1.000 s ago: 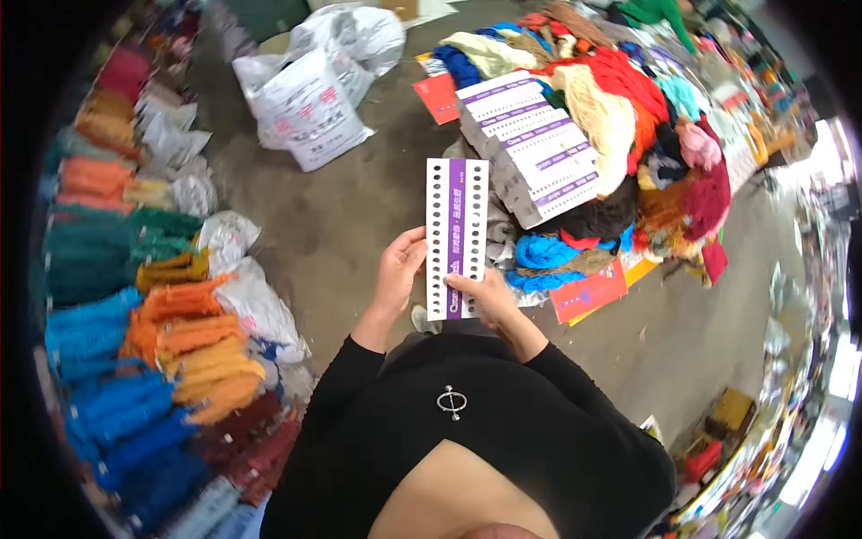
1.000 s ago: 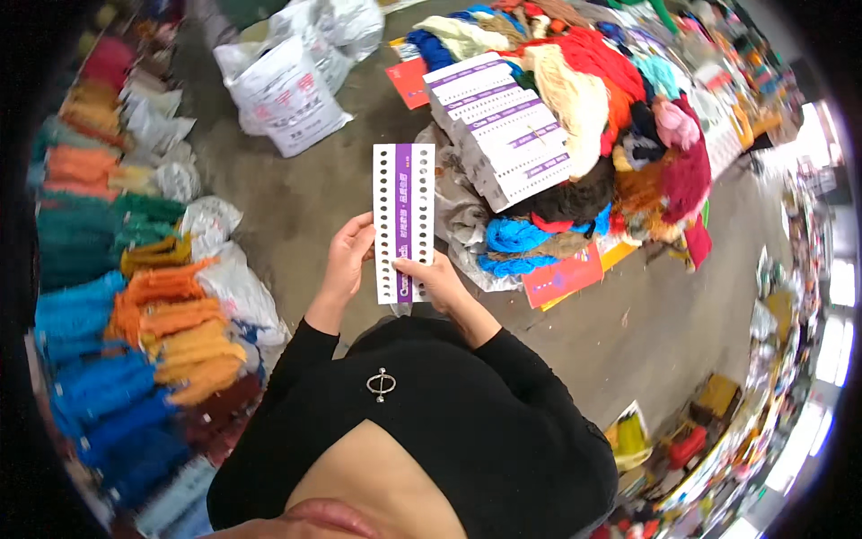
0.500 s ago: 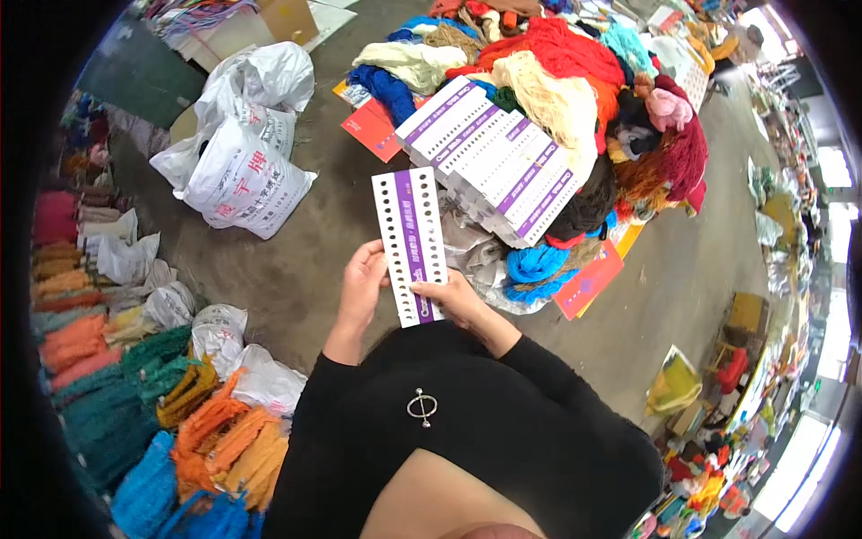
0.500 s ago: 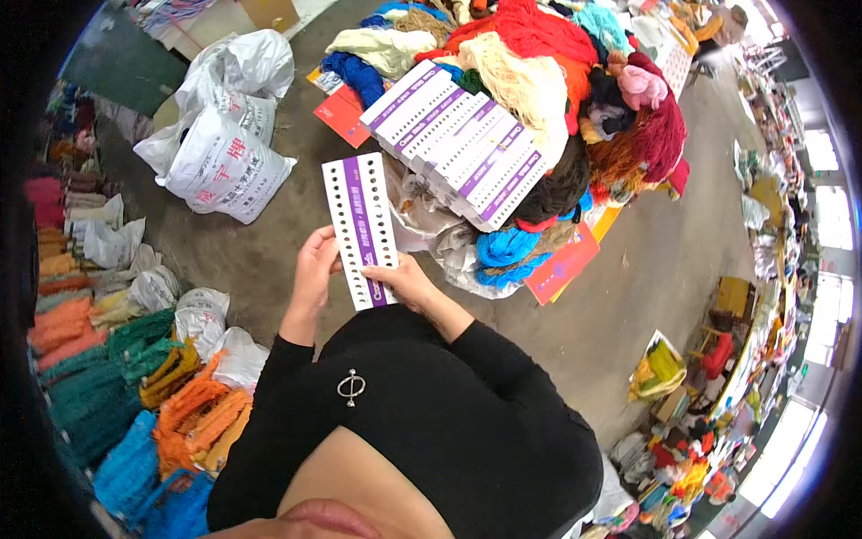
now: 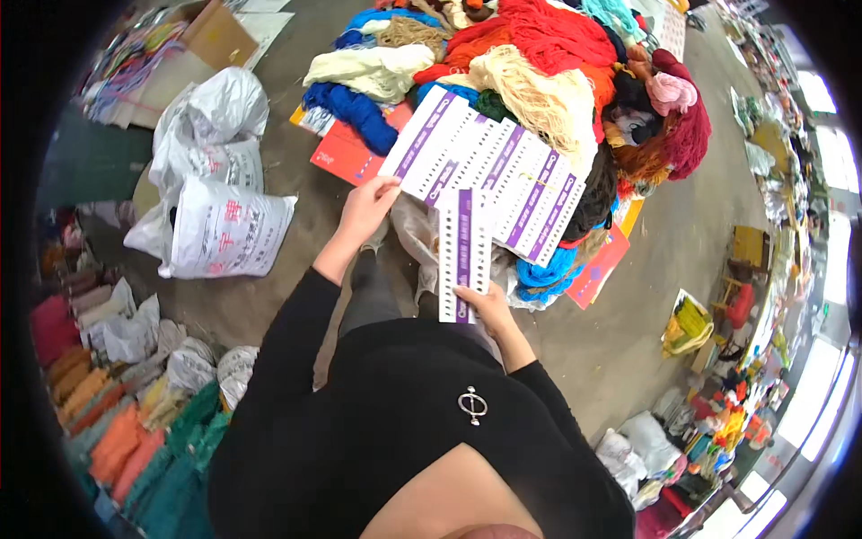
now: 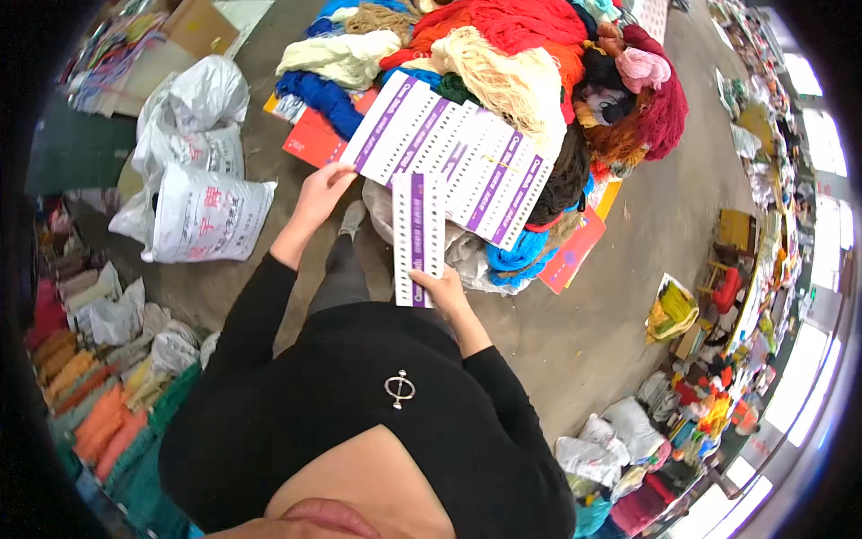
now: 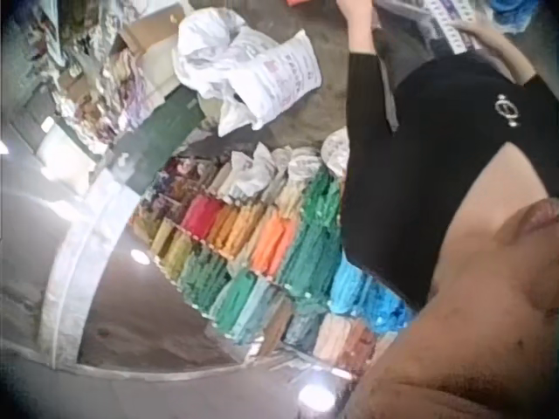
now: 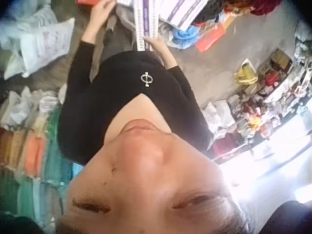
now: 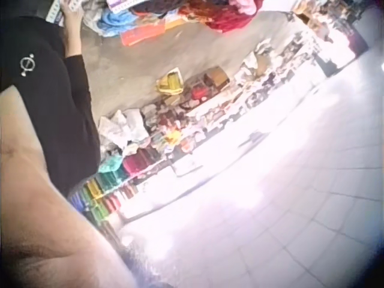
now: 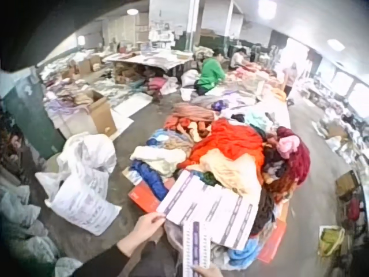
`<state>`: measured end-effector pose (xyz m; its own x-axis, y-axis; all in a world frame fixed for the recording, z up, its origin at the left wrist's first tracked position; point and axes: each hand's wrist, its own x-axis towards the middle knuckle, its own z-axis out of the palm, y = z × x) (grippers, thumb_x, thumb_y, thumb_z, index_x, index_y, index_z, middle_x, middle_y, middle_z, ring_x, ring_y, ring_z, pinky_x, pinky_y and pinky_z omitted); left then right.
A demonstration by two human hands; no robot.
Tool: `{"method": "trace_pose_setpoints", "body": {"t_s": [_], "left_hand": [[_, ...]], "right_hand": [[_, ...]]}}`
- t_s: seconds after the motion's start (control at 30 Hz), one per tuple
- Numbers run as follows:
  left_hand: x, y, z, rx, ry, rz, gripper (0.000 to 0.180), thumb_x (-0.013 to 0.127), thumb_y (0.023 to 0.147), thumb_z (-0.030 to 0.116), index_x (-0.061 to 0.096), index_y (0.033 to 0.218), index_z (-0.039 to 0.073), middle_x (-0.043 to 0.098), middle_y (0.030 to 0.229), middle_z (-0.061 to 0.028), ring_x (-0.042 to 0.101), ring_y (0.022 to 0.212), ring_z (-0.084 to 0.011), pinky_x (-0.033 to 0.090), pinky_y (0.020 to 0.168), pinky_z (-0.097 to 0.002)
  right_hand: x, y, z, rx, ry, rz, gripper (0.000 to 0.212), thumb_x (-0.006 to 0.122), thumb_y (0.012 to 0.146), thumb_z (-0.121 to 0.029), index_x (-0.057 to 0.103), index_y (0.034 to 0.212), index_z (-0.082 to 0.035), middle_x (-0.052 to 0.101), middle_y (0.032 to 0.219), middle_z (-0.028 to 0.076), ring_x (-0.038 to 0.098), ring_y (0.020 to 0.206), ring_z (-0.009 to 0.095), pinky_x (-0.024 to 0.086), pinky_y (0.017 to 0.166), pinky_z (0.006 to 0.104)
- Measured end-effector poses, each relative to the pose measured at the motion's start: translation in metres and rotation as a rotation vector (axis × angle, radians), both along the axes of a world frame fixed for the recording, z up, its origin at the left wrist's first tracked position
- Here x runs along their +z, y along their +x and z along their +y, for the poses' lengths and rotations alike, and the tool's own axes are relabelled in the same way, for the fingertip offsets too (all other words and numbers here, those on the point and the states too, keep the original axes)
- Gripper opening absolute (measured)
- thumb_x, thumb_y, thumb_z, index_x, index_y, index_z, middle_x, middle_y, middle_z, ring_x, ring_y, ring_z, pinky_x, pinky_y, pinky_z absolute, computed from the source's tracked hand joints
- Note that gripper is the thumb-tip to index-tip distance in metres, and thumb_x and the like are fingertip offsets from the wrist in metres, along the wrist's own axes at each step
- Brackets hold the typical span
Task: Organizing and attaching colored yarn strands to a sample identification card in a factory setting.
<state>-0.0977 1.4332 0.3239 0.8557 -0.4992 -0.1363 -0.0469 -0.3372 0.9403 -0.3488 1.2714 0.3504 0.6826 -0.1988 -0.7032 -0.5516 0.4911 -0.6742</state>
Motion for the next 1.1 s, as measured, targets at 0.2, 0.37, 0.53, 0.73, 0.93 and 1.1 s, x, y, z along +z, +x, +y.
{"method": "trace_pose_setpoints", "body": {"t_s": [0.2,0.37,0.53,0.73,0.93,1.1], "left_hand": [[-0.034,0.099,-0.112,-0.604,0.202,-0.509,0.019,0.061,0.079,0.021,0.064,0.092,0.007,0.062,0.087,-0.0100,0.060,0.087,-0.0290,0.048,0.073,-0.0397],[-0.073,0.123,-0.176,-1.026,0.259,-0.745,0.016,0.067,0.075,0.023,0.062,0.088,0.013,0.059,0.092,-0.0042,0.056,0.095,-0.0244,0.040,0.079,-0.0420],[-0.076,0.127,-0.200,-1.236,0.364,-0.829,0.017,0.070,0.073,0.021,0.059,0.083,0.013,0.058,0.086,-0.0040,0.057,0.093,-0.0237,0.038,0.078,-0.0407],[-0.071,0.145,-0.205,-1.256,0.276,-0.533,0.013,0.056,0.086,0.022,0.053,0.086,0.009,0.061,0.078,-0.0118,0.060,0.078,-0.0318,0.040,0.072,-0.0444],[-0.051,0.152,-0.199,-1.282,0.145,-0.546,0.013,0.056,0.086,0.020,0.049,0.087,0.009,0.061,0.078,-0.0127,0.060,0.074,-0.0343,0.043,0.068,-0.0448],[-0.056,0.150,-0.173,-1.236,0.109,-0.728,0.008,0.055,0.087,0.018,0.055,0.088,0.010,0.062,0.084,-0.0067,0.059,0.077,-0.0277,0.039,0.073,-0.0401]], "right_hand": [[-0.021,0.011,0.013,-0.332,0.031,0.086,0.029,0.068,0.081,-0.007,0.060,0.107,0.002,0.067,0.099,0.008,0.063,0.085,0.014,0.050,0.078,0.0285],[-0.029,0.052,0.025,-0.349,0.112,0.094,0.032,0.069,0.080,-0.009,0.060,0.110,0.002,0.067,0.100,0.008,0.063,0.088,0.014,0.050,0.080,0.0291],[-0.056,0.075,0.009,-0.158,0.182,0.106,0.041,0.074,0.077,-0.018,0.062,0.112,-0.002,0.067,0.102,0.006,0.062,0.092,0.015,0.047,0.085,0.0306],[-0.072,0.101,-0.021,0.014,0.275,0.157,0.040,0.072,0.079,-0.016,0.061,0.115,-0.001,0.066,0.106,0.006,0.061,0.096,0.014,0.046,0.088,0.0292],[-0.090,0.109,-0.017,-0.185,0.317,0.070,0.039,0.071,0.081,-0.016,0.060,0.115,-0.001,0.066,0.106,0.007,0.062,0.096,0.017,0.049,0.086,0.0319],[-0.103,0.118,0.007,-0.340,0.347,-0.023,0.038,0.070,0.082,-0.017,0.059,0.115,-0.002,0.065,0.105,0.005,0.062,0.093,0.015,0.049,0.084,0.0313]]}}
